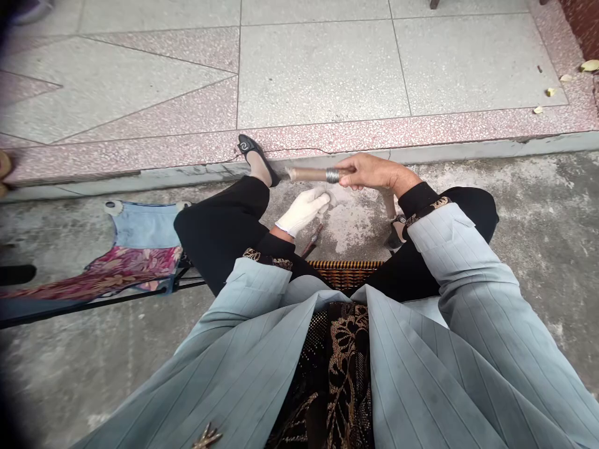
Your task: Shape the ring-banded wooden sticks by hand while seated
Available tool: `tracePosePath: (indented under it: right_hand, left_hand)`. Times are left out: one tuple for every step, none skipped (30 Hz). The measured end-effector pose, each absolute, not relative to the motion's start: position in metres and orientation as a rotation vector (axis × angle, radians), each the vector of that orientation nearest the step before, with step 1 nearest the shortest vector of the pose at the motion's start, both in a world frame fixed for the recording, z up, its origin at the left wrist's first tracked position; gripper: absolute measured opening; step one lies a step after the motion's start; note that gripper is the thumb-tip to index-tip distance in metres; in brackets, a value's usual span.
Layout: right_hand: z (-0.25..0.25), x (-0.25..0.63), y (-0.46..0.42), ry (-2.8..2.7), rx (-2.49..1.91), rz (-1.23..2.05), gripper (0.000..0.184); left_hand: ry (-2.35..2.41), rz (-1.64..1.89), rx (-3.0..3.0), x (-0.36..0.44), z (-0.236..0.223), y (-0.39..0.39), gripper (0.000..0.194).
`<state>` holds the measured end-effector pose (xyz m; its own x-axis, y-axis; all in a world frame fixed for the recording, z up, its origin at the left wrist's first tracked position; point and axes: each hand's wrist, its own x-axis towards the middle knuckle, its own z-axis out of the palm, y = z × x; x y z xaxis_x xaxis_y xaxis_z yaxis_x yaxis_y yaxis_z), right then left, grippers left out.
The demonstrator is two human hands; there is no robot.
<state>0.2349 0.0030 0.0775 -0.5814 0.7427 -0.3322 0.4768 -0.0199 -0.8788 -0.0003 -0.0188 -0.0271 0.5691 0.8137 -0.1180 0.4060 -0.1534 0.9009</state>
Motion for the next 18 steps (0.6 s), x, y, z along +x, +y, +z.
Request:
tracePosePath:
  right_hand:
    - [0.076, 0.235, 0.005, -1.934, -1.336, 1.605, 0.041]
    - [0.073, 0.235, 0.007, -1.880, -1.394, 1.558, 0.040]
    - [0.068, 0.234, 0.009, -1.851, -1.465, 1.499, 0.039]
    - [0.063, 0.233, 0.011, -1.845, -1.548, 1.430, 0.038]
    - [0.057, 0.232, 0.014, -1.866, -1.637, 1.352, 0.037]
    - [0.052, 0.231, 0.015, -1.919, -1.729, 1.264, 0.035]
    - [0.048, 0.229, 0.016, -2.005, -1.820, 1.170, 0.034]
    - [0.044, 0.227, 0.016, -2.114, -1.905, 1.079, 0.033]
    - [0.041, 0.225, 0.015, -2.243, -1.974, 1.002, 0.032]
    - [0.039, 0.222, 0.013, -2.383, -2.022, 0.949, 0.031]
    - [0.038, 0.220, 0.011, -2.523, -2.044, 0.927, 0.029]
    - [0.037, 0.218, 0.008, -2.655, -2.032, 0.944, 0.026]
    - [0.036, 0.216, 0.005, -2.772, -1.984, 0.997, 0.024]
    - [0.036, 0.215, 0.003, -2.866, -1.911, 1.080, 0.022]
    - [0.036, 0.215, 0.001, -2.925, -1.826, 1.198, 0.021]
    - [0.037, 0.216, 0.000, -2.944, -1.728, 1.356, 0.023]
    - [0.040, 0.218, -0.001, -2.928, -1.616, 1.543, 0.027]
    - [0.044, 0.220, 0.000, -2.881, -1.487, 1.736, 0.031]
  left_hand:
    - [1.000, 0.450, 1.770, 0.003, -0.027, -0.021, 0.043]
    - [0.984, 0.407, 1.782, 0.005, -0.027, -0.024, 0.042]
    - [0.971, 0.379, 1.799, 0.007, -0.025, -0.026, 0.040]
    - [0.947, 0.349, 1.828, 0.009, -0.022, -0.029, 0.039]
    - [0.921, 0.323, 1.862, 0.010, -0.019, -0.030, 0.039]
    - [0.901, 0.306, 1.899, 0.010, -0.016, -0.032, 0.038]
    - [0.886, 0.294, 1.937, 0.010, -0.013, -0.033, 0.038]
    - [0.876, 0.282, 1.978, 0.010, -0.009, -0.034, 0.038]
    - [0.873, 0.265, 2.019, 0.010, -0.007, -0.034, 0.038]
    - [0.879, 0.245, 2.054, 0.009, -0.004, -0.034, 0.038]
    - [0.891, 0.226, 2.082, 0.008, -0.003, -0.033, 0.039]
    - [0.898, 0.211, 2.104, 0.006, -0.001, -0.032, 0.039]
    - [0.900, 0.204, 2.123, 0.004, -0.001, -0.031, 0.039]
    - [0.902, 0.211, 2.137, 0.002, -0.001, -0.029, 0.039]
    - [0.909, 0.227, 2.145, 0.000, -0.001, -0.027, 0.039]
    - [0.924, 0.252, 2.144, -0.002, -0.001, -0.025, 0.039]
    - [0.940, 0.278, 2.129, -0.004, -0.001, -0.023, 0.039]
    - [0.959, 0.305, 2.102, -0.006, -0.002, -0.022, 0.038]
